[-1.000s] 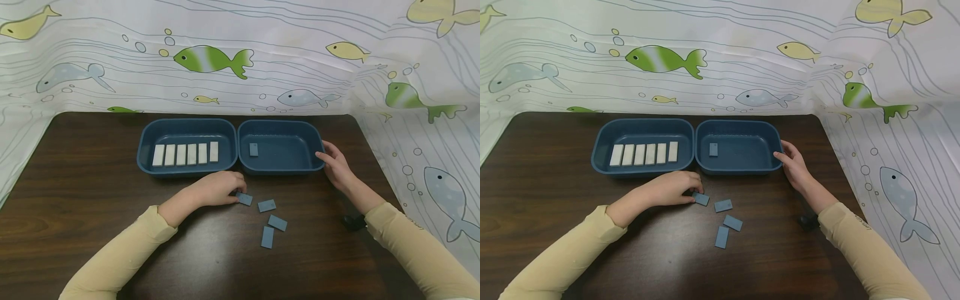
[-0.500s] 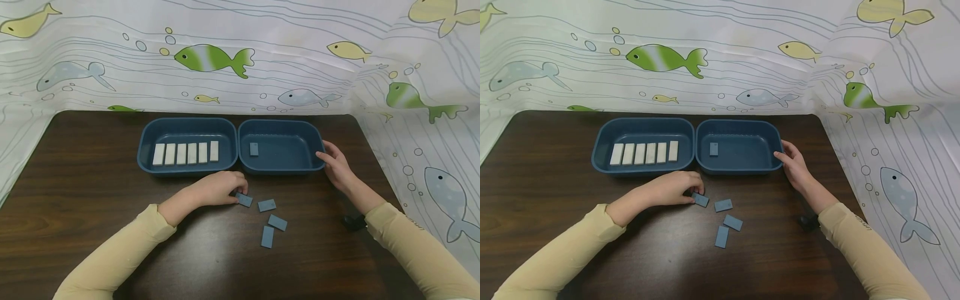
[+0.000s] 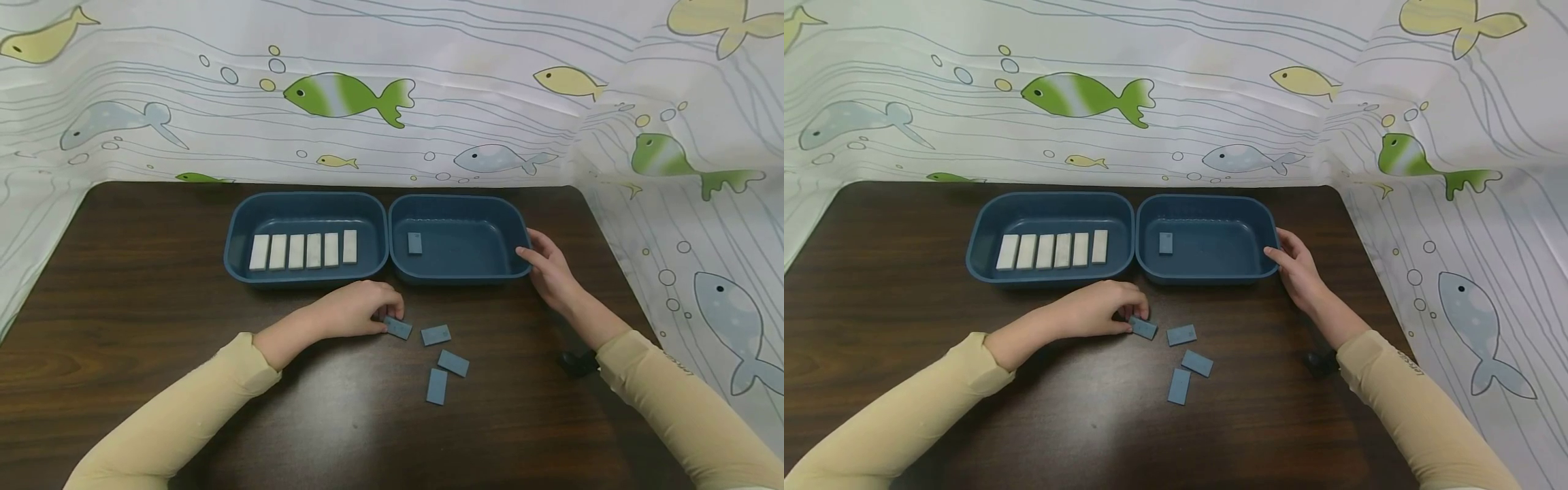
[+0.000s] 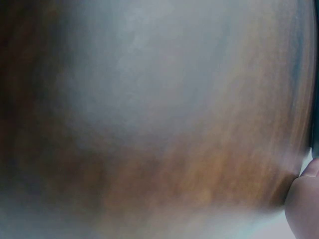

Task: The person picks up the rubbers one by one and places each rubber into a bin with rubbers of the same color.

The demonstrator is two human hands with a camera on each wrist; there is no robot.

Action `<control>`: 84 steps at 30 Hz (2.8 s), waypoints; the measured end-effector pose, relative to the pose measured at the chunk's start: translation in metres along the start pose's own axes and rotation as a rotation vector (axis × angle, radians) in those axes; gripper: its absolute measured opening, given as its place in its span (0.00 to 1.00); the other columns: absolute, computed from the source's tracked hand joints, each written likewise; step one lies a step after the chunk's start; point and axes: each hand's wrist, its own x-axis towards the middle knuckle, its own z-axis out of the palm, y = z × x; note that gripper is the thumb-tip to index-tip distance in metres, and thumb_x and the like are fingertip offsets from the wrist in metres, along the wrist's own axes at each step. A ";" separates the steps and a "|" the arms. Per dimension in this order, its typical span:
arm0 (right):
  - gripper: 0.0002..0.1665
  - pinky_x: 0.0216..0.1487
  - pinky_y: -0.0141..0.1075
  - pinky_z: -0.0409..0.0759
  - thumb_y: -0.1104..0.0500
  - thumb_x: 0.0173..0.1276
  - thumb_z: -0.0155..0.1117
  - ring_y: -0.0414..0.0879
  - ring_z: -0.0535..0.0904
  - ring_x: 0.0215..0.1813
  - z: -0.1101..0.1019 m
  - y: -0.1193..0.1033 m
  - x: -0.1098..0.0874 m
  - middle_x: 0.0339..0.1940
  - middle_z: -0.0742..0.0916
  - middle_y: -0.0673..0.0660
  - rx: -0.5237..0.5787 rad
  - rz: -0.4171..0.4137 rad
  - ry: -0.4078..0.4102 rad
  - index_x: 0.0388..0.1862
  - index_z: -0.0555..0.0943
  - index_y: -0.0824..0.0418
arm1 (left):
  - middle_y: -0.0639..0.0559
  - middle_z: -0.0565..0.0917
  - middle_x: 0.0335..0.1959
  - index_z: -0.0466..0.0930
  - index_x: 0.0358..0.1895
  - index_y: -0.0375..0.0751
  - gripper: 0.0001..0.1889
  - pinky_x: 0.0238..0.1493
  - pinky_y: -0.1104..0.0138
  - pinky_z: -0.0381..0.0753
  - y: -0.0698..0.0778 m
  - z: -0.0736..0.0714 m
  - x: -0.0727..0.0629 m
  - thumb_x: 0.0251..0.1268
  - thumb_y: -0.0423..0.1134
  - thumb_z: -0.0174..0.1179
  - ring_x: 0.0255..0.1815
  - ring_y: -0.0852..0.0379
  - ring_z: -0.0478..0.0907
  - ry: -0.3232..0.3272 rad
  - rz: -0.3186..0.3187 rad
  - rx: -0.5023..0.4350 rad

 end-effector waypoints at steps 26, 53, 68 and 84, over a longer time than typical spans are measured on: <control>0.18 0.53 0.23 0.81 0.66 0.83 0.55 0.36 0.81 0.53 -0.001 -0.002 0.000 0.57 0.78 0.49 -0.037 -0.013 -0.010 0.66 0.71 0.53 | 0.54 0.89 0.39 0.87 0.44 0.44 0.11 0.46 0.71 0.85 -0.006 0.006 -0.007 0.62 0.27 0.74 0.40 0.63 0.83 0.060 -0.010 -0.125; 0.18 0.55 0.22 0.80 0.63 0.83 0.57 0.36 0.78 0.56 -0.001 -0.002 -0.002 0.59 0.77 0.48 -0.054 0.023 0.012 0.67 0.71 0.52 | 0.54 0.90 0.39 0.89 0.44 0.43 0.09 0.45 0.72 0.85 0.023 -0.026 0.009 0.63 0.32 0.76 0.37 0.63 0.84 0.142 0.039 -0.074; 0.17 0.53 0.22 0.81 0.64 0.82 0.57 0.36 0.79 0.54 0.001 -0.001 -0.001 0.57 0.78 0.47 -0.051 0.013 0.014 0.64 0.72 0.50 | 0.47 0.93 0.45 0.91 0.48 0.38 0.09 0.52 0.63 0.89 0.030 -0.086 0.038 0.66 0.32 0.74 0.43 0.54 0.89 0.213 0.043 -0.085; 0.17 0.55 0.23 0.80 0.63 0.83 0.57 0.37 0.77 0.57 0.000 -0.003 -0.002 0.58 0.76 0.47 -0.064 0.013 0.005 0.66 0.71 0.51 | 0.46 0.91 0.45 0.90 0.45 0.39 0.05 0.56 0.61 0.86 0.017 -0.119 0.083 0.68 0.30 0.72 0.48 0.51 0.87 0.126 0.014 -0.053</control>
